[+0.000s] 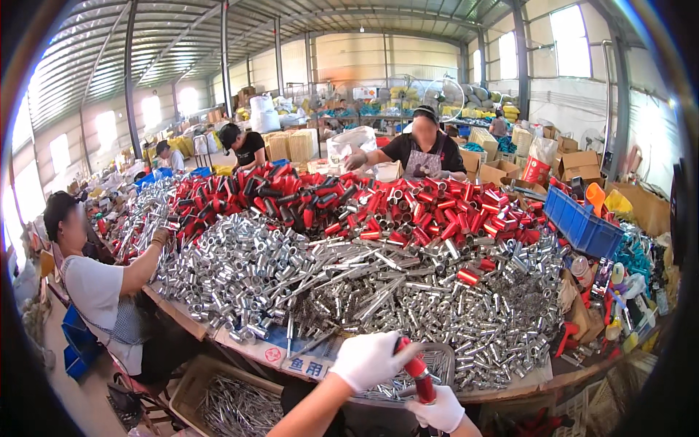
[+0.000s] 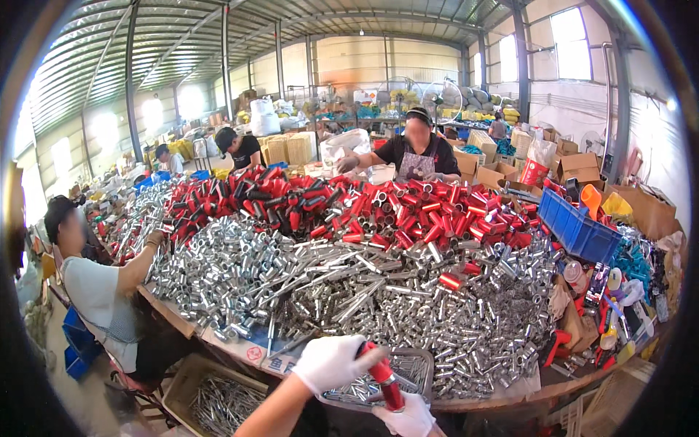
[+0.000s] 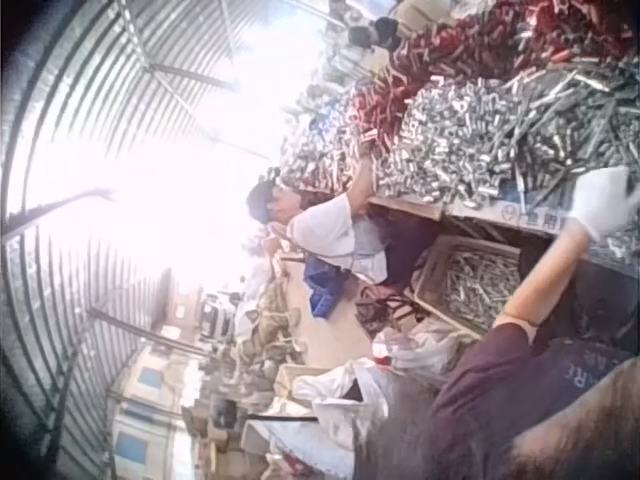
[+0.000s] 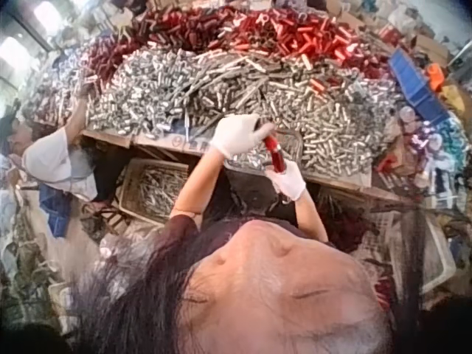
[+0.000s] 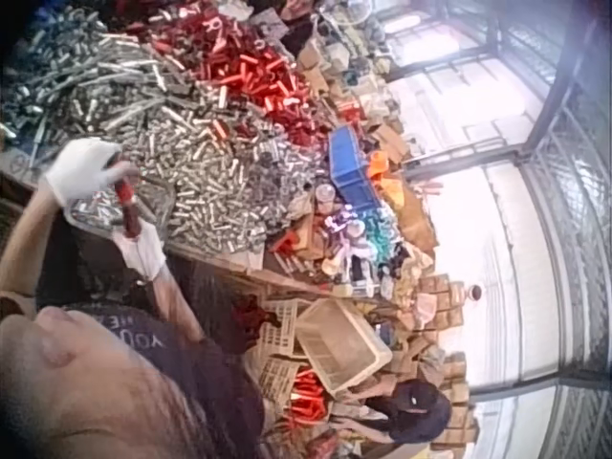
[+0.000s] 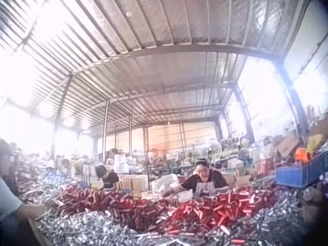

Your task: The person assembles metal tool components by hand, inserting metal tubes into red handles and placing the finished items into a tray. The person also sorts through a large pile of silver metal parts on a table, picking out individual pieces to join with the red handles.

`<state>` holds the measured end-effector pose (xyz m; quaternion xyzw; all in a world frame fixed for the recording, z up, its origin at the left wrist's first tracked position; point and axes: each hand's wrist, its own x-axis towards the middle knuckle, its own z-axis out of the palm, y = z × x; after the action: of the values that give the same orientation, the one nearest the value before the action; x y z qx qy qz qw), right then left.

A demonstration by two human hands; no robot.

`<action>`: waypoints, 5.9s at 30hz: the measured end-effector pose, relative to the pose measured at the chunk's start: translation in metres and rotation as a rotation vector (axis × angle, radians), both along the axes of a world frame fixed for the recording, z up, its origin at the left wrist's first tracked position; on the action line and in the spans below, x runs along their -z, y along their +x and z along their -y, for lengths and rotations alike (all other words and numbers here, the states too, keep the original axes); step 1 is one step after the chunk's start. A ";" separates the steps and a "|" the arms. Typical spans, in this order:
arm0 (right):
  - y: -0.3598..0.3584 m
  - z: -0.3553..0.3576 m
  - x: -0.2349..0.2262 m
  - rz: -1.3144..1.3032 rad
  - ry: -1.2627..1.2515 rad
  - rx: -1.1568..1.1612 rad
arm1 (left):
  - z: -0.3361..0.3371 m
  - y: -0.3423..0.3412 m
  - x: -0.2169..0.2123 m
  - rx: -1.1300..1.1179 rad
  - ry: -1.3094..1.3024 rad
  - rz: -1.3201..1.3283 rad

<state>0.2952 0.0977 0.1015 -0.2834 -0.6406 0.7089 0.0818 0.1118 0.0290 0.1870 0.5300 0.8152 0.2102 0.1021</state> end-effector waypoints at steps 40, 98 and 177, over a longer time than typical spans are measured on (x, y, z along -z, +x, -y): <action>0.005 0.008 0.032 -0.570 -0.785 -0.469 | -0.042 0.031 0.052 1.007 1.029 2.039; -0.045 0.011 0.043 -0.606 0.711 0.257 | -0.011 0.034 0.009 0.072 0.791 1.200; -0.029 -0.043 0.122 -0.639 -0.373 0.232 | 0.010 -0.016 0.136 0.295 0.343 0.866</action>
<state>0.2659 0.1411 -0.0203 -0.1287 -0.4066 0.8518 0.3041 0.0960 0.0195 0.0506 0.5127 0.5677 0.5260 0.3717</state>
